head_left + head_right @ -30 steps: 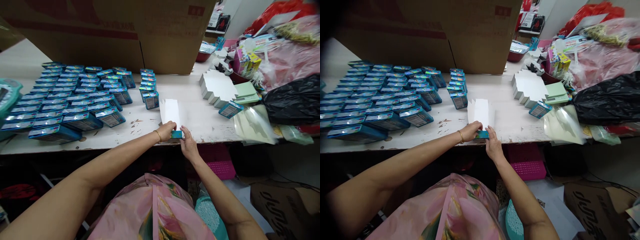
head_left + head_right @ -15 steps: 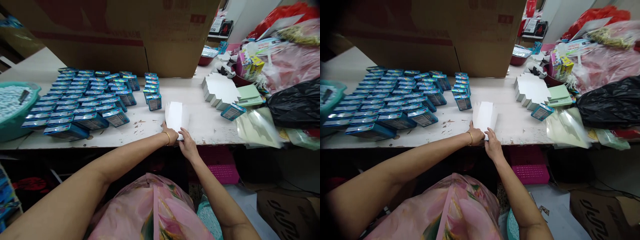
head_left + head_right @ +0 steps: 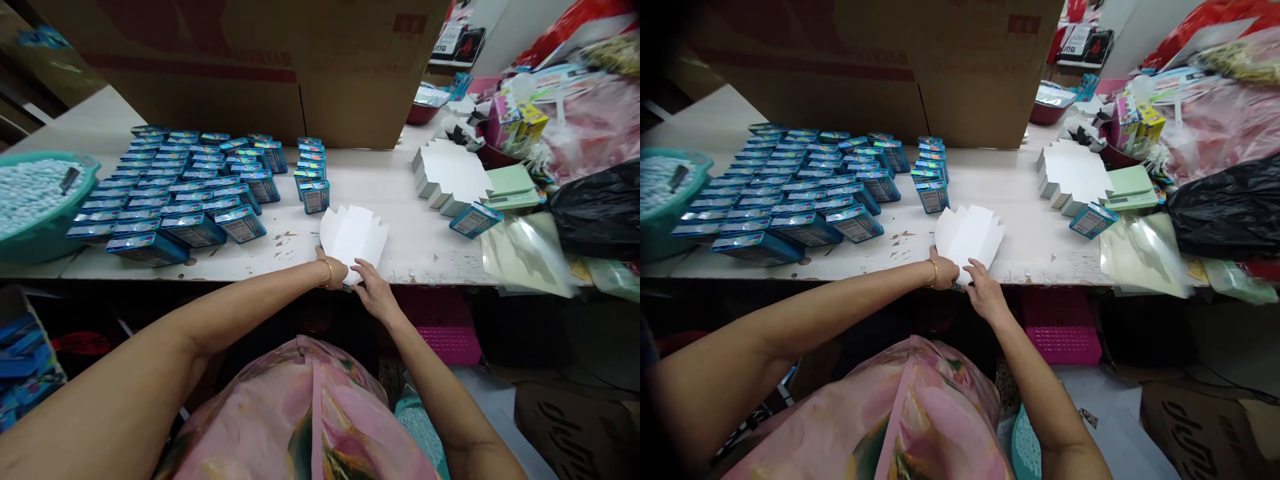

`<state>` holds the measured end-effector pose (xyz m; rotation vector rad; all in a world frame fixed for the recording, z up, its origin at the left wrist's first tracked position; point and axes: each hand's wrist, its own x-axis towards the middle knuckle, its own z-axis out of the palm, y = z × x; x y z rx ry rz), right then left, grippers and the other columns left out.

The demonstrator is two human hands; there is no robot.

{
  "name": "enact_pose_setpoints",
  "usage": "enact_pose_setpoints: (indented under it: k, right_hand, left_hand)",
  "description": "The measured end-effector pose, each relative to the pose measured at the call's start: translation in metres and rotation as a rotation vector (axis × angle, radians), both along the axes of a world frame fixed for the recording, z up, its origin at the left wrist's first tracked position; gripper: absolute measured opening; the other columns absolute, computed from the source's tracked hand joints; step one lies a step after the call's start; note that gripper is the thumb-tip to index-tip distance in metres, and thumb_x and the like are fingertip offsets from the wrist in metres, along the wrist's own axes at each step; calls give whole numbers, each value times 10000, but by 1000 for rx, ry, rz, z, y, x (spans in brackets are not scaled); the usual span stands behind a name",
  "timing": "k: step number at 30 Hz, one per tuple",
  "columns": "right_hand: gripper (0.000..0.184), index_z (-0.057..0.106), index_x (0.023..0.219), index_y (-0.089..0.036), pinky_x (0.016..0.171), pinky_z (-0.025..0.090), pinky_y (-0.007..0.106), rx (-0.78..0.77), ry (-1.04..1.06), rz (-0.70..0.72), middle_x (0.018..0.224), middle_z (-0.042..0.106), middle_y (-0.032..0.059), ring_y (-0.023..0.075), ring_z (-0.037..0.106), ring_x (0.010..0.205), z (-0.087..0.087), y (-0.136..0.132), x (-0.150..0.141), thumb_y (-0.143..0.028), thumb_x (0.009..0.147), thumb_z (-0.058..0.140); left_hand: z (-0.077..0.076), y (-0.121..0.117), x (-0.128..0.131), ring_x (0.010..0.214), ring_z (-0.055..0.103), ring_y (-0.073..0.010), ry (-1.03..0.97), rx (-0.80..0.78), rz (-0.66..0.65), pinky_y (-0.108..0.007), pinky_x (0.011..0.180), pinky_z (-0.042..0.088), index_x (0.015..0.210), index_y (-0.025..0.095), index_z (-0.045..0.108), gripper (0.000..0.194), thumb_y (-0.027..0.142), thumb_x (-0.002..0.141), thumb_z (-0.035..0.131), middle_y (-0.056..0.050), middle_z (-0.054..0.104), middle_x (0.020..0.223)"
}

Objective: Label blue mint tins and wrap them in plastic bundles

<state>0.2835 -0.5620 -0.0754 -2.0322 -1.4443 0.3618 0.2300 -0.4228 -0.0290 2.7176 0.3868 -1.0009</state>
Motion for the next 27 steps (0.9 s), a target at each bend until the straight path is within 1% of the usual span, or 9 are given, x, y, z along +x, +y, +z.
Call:
enact_pose_setpoints:
  k: [3,5,9,11,14,16,21,23,27]
  right_hand:
    - [528,352,1255,-260,836,455,349,-45,-60,8,1349,328,62,207,463,1106,19,-10,8,-260,759,533]
    - [553,336,1271,-266,777,475,336,8,-112,-118,1330,353,73,206,522,1019,34,-10,25,-325,760,538]
    - [396,475,1166,-192,777,444,361,87,-256,-440,1170,503,117,224,541,955,45,29,84,-353,805,459]
    - [369,544,1081,-148,773,430,377,-55,-249,-516,1076,559,139,253,540,952,41,62,114,-350,774,501]
    - [241,635,877,-119,660,443,324,-327,-91,-497,841,634,120,236,595,778,27,100,139,-271,697,588]
    - [142,655,793,-144,605,434,270,-380,-28,-430,740,648,69,194,602,689,19,109,137,-185,683,576]
    - [289,660,803,-226,653,408,223,-272,-126,-223,840,654,28,157,591,790,8,92,91,-76,747,419]
    - [307,655,823,-227,644,406,235,-250,-213,-111,834,652,47,166,592,772,8,85,71,-83,774,389]
    - [265,619,948,-238,660,412,260,-266,-182,-64,823,664,46,179,598,762,10,81,45,-132,785,439]
  left_hand:
    - [8,9,-17,1088,439,-313,-115,-135,-19,-584,908,237,871,230,645,238,324,653,640,-89,582,1097]
    - [11,27,-25,1156,378,-288,-340,-172,14,-549,936,249,965,263,609,305,380,683,605,-65,497,1223]
    - [9,82,-3,1148,400,-242,-798,0,308,-396,958,316,1086,171,541,387,400,791,440,-122,462,1236]
    - [3,106,25,1071,474,-247,-752,-29,487,-361,904,374,1047,119,557,409,403,768,465,-143,542,1117]
    - [-10,123,61,897,577,-212,-546,-339,711,-301,751,462,1011,110,568,364,330,724,523,-102,627,937]
    - [-20,123,68,798,608,-178,-487,-490,759,-264,673,482,1038,133,560,361,202,685,539,-58,651,878]
    - [-33,108,34,884,592,-175,-541,-450,490,-259,776,458,971,163,619,428,34,582,496,-30,653,962]
    - [-32,103,18,949,565,-163,-573,-367,343,-236,841,414,914,177,647,363,54,614,483,-29,647,1002]
    - [-26,95,3,820,590,-155,-480,-208,295,-227,741,427,818,221,675,220,227,714,482,-15,687,856]
